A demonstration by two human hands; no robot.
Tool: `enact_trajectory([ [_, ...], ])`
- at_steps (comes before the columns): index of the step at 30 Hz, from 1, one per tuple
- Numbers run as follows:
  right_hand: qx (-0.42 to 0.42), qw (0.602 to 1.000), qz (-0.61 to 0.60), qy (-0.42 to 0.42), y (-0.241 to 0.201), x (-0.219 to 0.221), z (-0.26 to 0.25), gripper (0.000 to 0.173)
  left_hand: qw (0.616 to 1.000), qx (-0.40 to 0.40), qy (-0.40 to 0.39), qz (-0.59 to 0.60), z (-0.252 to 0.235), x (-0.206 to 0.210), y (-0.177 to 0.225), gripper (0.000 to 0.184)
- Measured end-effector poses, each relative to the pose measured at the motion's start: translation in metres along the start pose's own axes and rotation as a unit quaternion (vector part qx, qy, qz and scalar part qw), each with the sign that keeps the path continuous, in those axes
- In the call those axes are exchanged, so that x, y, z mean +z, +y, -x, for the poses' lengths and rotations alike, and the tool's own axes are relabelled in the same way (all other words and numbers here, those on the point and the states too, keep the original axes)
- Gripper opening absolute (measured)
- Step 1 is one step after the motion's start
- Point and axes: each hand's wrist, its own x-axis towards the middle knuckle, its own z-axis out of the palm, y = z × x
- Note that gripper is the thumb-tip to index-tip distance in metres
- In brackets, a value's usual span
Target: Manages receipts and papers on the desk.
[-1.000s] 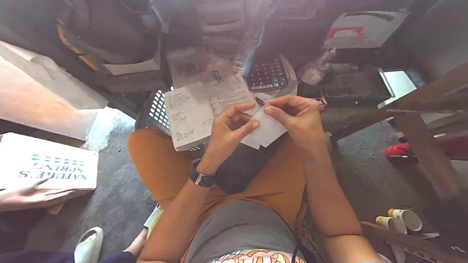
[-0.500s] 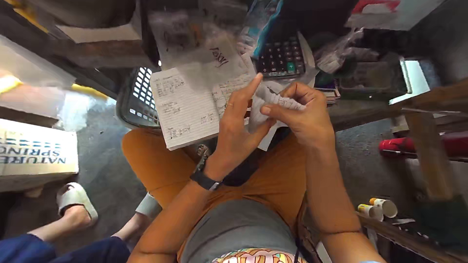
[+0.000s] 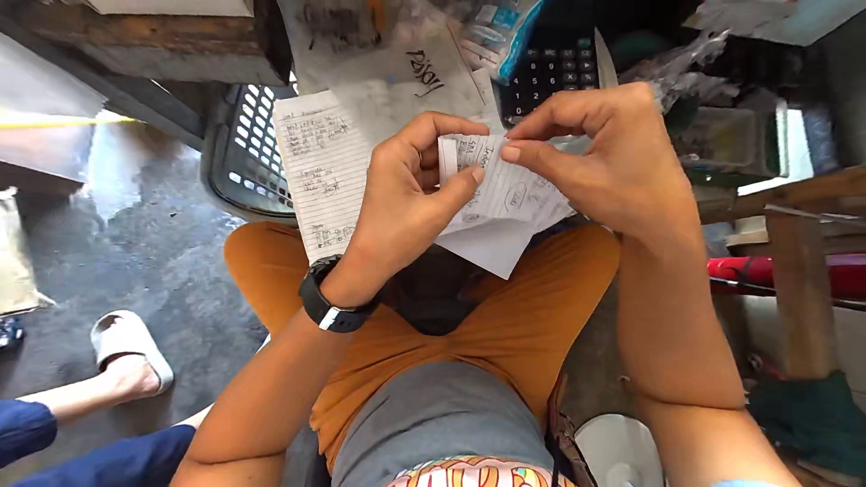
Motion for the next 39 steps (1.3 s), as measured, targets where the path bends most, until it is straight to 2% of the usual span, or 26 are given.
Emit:
enact_trajectory([
  [3,0.009,1.0,0.004,-0.02,-0.003,-0.003,-0.005,0.013,0.995,0.016,-0.038,-0.093,-0.013,-0.013,0.007,0.021],
  [6,0.019,0.999,0.037,-0.01,-0.012,-0.002,-0.008,0.012,0.969,0.065,-0.11,-0.212,-0.038,-0.026,0.016,0.016],
  [11,0.001,0.996,0.088,0.006,-0.021,-0.004,-0.011,0.014,0.922,0.045,-0.175,-0.343,-0.056,-0.033,0.04,0.015],
  [14,-0.013,0.995,0.099,0.02,-0.021,-0.004,-0.01,0.014,0.912,0.05,-0.202,-0.354,-0.06,-0.034,0.042,0.017],
  [20,-0.065,0.991,0.116,0.035,-0.022,-0.005,-0.01,0.015,0.926,0.071,-0.24,-0.284,-0.071,-0.038,0.038,0.013],
  [25,-0.097,0.988,0.109,0.047,-0.022,-0.005,-0.013,0.015,0.959,0.021,-0.22,-0.176,-0.071,-0.037,0.033,0.013],
  [28,-0.101,0.989,0.07,0.087,-0.018,-0.002,-0.013,0.016,0.967,-0.015,-0.22,-0.128,-0.069,-0.041,0.036,0.012],
  [31,-0.067,0.99,-0.007,0.121,-0.009,-0.004,-0.011,0.013,0.968,0.011,-0.208,-0.14,-0.068,-0.048,0.031,0.011],
  [34,-0.042,0.985,-0.087,0.143,0.0,0.0,-0.008,0.004,0.973,0.027,-0.155,-0.166,-0.061,-0.049,0.024,0.012],
  [39,-0.03,0.965,-0.102,0.241,0.007,0.02,-0.007,0.011,0.989,0.031,-0.03,-0.14,-0.046,-0.033,0.013,0.015],
])
